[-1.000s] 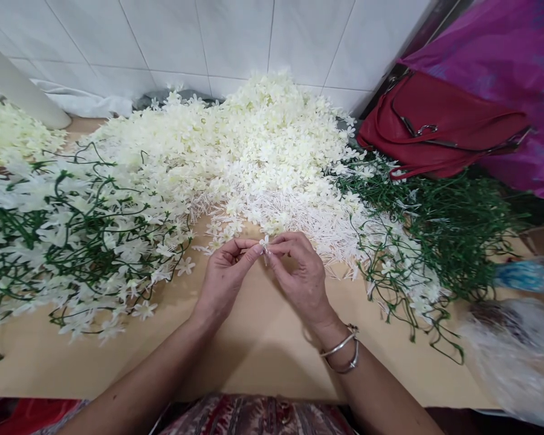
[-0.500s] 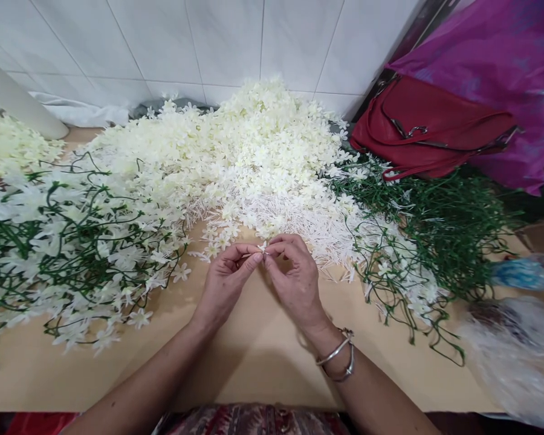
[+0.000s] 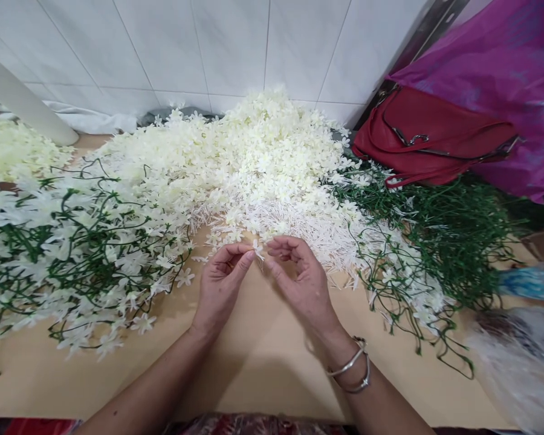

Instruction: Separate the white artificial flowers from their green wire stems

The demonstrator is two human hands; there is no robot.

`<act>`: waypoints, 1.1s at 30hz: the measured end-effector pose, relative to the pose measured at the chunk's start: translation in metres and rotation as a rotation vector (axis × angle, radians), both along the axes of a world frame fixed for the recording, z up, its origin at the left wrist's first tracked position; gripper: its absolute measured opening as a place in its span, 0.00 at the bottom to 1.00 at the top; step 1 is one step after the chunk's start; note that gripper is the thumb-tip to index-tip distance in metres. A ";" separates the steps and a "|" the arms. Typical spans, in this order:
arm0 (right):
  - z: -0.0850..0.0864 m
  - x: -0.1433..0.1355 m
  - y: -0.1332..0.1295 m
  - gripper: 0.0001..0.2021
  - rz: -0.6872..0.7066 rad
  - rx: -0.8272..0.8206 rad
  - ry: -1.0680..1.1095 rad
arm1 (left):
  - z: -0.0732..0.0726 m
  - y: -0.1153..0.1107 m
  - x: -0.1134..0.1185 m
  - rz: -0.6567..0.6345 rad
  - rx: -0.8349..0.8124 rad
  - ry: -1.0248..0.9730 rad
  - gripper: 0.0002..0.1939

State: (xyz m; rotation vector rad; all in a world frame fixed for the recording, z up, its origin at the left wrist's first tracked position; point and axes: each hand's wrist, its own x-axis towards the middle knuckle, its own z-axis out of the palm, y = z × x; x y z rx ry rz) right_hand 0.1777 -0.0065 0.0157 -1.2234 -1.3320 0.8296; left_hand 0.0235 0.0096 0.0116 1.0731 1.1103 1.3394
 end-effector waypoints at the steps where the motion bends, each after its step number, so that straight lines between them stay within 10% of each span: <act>1: 0.001 -0.001 0.000 0.18 0.031 -0.002 0.003 | 0.001 -0.001 0.001 -0.040 -0.004 -0.008 0.13; 13: -0.001 0.011 0.001 0.02 0.083 0.008 0.022 | -0.002 -0.008 -0.002 -0.237 0.055 0.061 0.08; 22: -0.004 0.011 0.000 0.05 0.081 -0.140 0.023 | 0.011 0.010 -0.020 0.117 0.173 0.332 0.11; 33: 0.002 0.017 0.001 0.06 0.040 -0.105 -0.162 | 0.016 0.041 -0.031 0.129 0.491 1.031 0.11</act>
